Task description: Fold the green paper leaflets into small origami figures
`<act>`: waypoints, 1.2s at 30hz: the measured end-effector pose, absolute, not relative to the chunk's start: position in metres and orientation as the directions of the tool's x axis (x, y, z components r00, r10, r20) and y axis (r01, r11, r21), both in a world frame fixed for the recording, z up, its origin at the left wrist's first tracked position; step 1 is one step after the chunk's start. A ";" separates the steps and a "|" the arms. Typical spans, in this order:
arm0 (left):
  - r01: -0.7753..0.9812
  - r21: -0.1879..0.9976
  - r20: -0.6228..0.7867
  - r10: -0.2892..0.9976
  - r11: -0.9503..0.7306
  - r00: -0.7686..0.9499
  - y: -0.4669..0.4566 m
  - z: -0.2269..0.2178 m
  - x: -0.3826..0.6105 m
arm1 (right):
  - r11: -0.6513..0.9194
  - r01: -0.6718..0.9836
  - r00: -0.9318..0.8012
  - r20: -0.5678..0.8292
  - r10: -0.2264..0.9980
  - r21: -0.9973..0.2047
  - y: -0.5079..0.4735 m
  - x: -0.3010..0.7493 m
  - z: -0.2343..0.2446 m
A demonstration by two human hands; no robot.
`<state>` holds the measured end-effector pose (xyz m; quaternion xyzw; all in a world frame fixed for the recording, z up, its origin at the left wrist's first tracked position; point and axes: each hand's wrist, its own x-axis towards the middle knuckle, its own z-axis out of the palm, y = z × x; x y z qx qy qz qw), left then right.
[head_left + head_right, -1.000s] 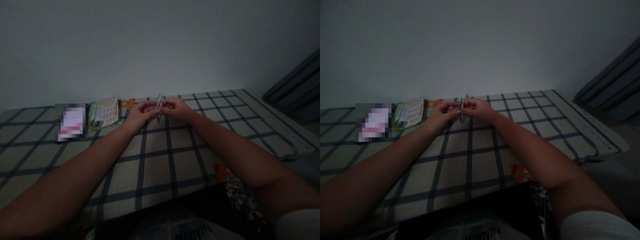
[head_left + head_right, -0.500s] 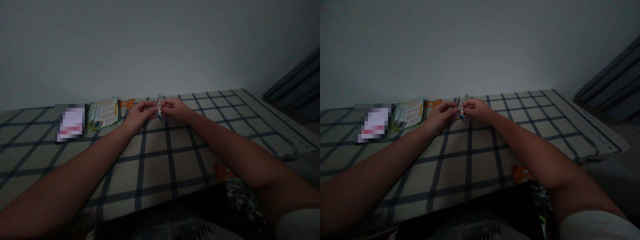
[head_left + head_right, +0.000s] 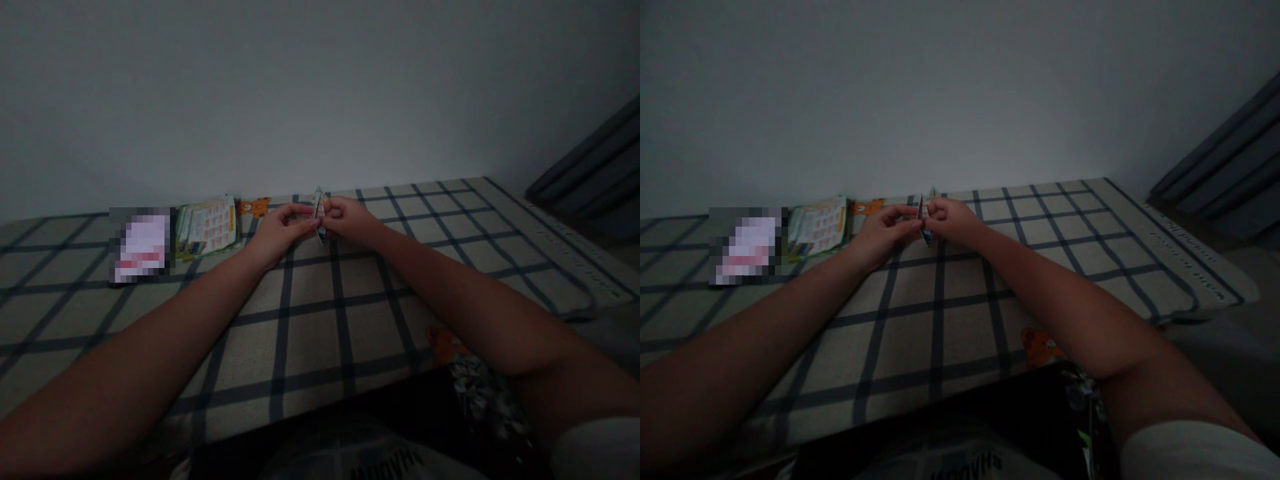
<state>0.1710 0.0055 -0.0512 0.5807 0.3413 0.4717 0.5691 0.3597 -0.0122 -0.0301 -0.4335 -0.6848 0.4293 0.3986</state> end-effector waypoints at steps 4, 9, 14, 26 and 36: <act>-0.146 0.985 0.132 0.944 -0.091 0.301 0.003 -0.048 0.173 | 0.220 0.267 -0.277 0.144 0.950 -0.938 -0.014 0.358 -0.026; -0.134 0.986 0.133 0.956 -0.100 0.262 0.003 -0.046 0.173 | 0.186 0.259 -0.243 0.122 0.962 -0.948 -0.012 0.358 -0.028; -0.158 0.984 0.122 0.958 -0.083 0.260 0.002 -0.045 0.172 | 0.169 0.226 -0.234 0.115 0.965 -0.959 -0.009 0.358 -0.030; 0.282 0.841 0.381 0.876 -0.461 0.295 -0.004 -0.047 0.166 | 0.291 0.261 -0.336 0.196 0.921 -0.920 -0.013 0.358 -0.034; 0.459 0.638 0.526 0.785 -0.618 0.327 -0.009 -0.043 0.166 | 0.539 0.450 -0.383 0.391 0.837 -0.712 -0.017 0.356 -0.032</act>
